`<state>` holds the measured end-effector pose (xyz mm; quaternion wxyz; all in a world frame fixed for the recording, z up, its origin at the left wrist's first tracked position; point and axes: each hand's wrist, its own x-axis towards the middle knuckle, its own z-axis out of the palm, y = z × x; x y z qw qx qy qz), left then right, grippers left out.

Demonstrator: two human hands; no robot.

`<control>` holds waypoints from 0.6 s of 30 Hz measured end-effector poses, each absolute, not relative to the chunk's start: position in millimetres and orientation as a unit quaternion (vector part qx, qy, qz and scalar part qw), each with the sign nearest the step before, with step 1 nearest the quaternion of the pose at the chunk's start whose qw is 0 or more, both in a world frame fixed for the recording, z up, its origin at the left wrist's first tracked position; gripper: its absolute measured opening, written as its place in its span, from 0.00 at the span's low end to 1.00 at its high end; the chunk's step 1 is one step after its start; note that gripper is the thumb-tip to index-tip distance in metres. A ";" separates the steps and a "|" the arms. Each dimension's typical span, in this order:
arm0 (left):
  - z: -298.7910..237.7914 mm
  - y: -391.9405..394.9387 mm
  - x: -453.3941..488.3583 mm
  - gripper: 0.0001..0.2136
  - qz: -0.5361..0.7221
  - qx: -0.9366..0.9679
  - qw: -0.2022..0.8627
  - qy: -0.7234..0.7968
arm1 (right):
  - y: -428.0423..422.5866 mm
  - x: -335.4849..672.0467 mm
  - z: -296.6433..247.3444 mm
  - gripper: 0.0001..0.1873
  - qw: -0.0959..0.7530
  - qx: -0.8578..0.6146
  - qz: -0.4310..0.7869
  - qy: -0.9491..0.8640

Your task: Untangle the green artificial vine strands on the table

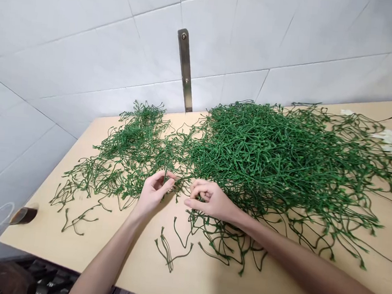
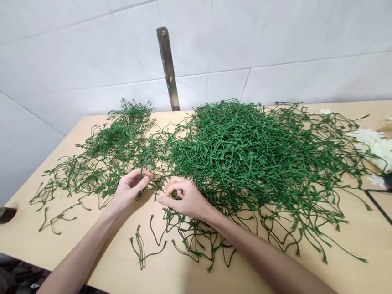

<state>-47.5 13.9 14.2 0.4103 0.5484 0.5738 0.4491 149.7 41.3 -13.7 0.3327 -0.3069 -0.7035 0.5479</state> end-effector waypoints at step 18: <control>9.6 12.2 -46.1 0.13 0.401 0.528 0.535 0.523 | 55.2 166.5 39.1 0.14 0.305 -0.347 0.493 -0.737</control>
